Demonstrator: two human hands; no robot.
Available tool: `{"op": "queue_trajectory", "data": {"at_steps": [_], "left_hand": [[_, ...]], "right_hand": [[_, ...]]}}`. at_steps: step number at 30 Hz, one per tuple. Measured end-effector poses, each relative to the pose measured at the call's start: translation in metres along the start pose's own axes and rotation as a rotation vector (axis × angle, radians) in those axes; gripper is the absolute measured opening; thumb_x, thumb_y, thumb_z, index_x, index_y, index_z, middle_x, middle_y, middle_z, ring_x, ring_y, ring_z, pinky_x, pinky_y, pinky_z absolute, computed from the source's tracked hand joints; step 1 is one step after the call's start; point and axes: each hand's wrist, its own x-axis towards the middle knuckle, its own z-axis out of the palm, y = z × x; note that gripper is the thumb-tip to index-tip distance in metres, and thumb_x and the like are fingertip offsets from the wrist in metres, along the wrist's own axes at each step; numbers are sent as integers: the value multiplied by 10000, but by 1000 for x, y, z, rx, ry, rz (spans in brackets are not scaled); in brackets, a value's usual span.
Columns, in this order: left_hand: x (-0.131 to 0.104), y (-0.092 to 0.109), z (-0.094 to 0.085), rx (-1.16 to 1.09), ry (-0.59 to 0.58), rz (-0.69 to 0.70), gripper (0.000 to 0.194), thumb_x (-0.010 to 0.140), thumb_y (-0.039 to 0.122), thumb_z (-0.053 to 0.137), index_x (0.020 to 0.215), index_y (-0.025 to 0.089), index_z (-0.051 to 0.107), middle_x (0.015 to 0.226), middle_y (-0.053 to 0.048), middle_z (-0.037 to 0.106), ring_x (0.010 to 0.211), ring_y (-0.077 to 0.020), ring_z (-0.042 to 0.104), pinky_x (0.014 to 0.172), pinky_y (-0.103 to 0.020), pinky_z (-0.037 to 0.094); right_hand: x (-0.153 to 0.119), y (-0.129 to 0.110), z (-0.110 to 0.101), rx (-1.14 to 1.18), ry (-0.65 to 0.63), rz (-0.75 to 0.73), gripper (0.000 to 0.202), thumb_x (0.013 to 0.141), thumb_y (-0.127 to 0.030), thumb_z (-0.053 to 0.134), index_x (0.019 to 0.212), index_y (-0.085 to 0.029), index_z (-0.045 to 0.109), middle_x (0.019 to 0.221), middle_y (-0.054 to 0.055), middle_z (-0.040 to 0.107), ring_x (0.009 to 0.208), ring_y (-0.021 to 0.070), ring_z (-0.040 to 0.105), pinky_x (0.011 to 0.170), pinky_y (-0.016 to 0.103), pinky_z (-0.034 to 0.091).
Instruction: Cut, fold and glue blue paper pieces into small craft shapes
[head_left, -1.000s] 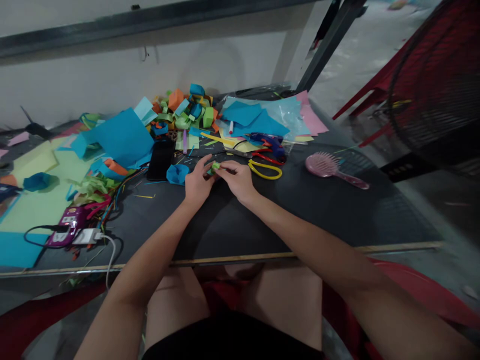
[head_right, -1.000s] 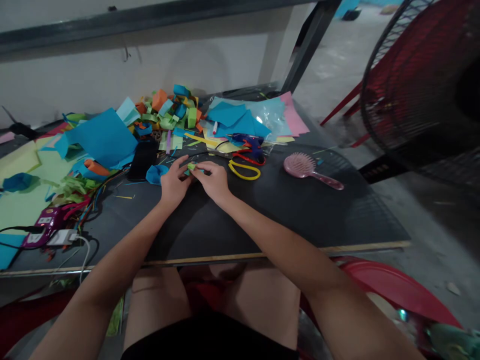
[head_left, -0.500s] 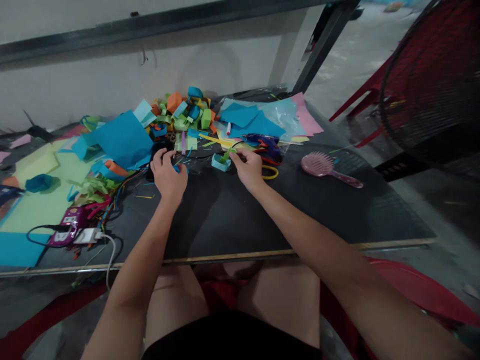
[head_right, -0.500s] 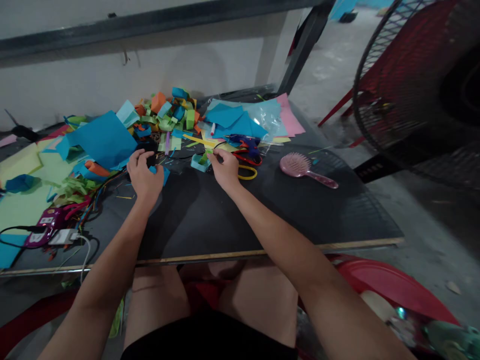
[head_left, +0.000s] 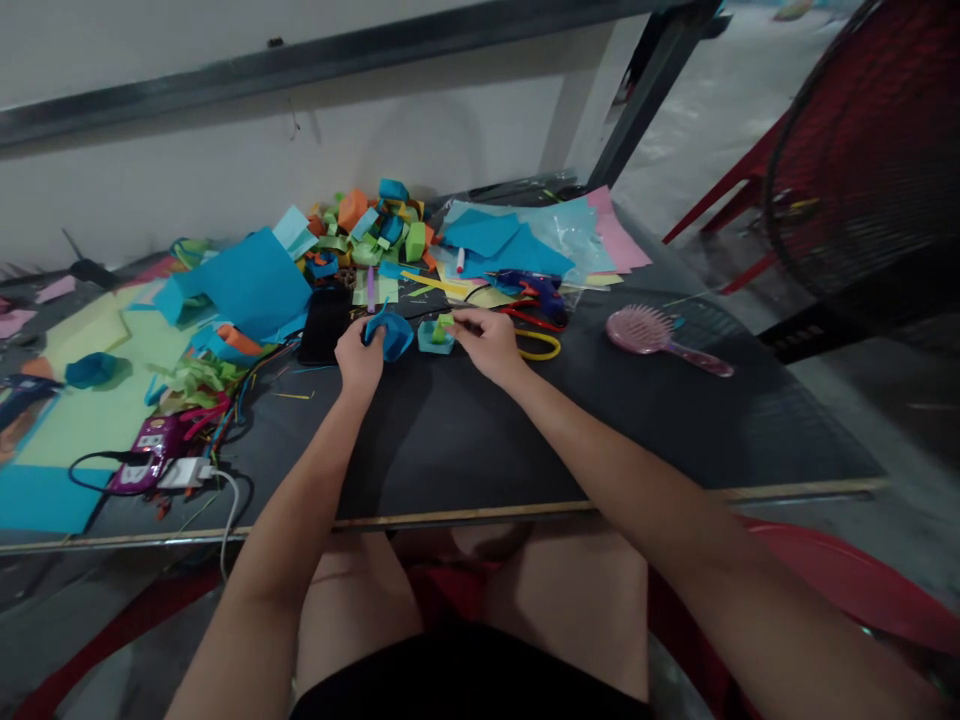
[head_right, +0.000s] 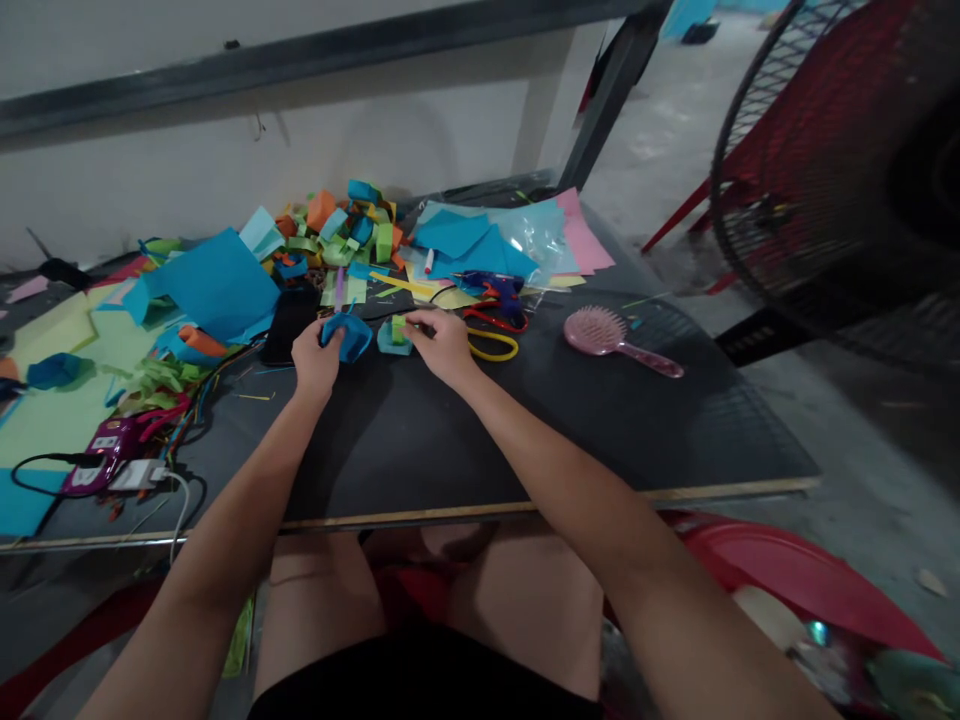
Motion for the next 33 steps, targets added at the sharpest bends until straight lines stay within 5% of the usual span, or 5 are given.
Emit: {"op": "queue_trajectory", "data": {"at_steps": [4,9,21,33], "left_hand": [[-2,-2,6,-145,-14,-45,263,829,308,566,1009,181,709,861,-48,698,781,-188,649,735,-328,575],[-12,6,14,-360,-213,-75,387,815,368,590,1154,202,678,943,-38,688,664,-120,615,546,-247,577],[-20,11,26,-506,-390,-91,466,864,529,552,1154,184,670,1001,-71,705,786,-173,680,647,-319,617],[-28,23,22,-388,-328,89,387,894,453,529,1117,176,681,1110,-81,717,1053,-193,651,930,-316,518]], "right_hand": [[-4,-3,3,-21,-122,-48,346,800,-503,627,855,-192,768,807,69,716,679,189,595,642,337,460],[-8,-15,3,-95,-221,-173,315,867,-498,565,815,-254,757,859,52,744,827,218,630,802,381,473],[-10,-22,1,-394,-142,-173,242,843,-383,608,695,-232,726,701,55,641,783,231,534,744,385,428],[-10,-22,0,-455,-73,-144,235,834,-366,632,670,-215,707,678,63,607,817,254,528,743,397,410]]}}
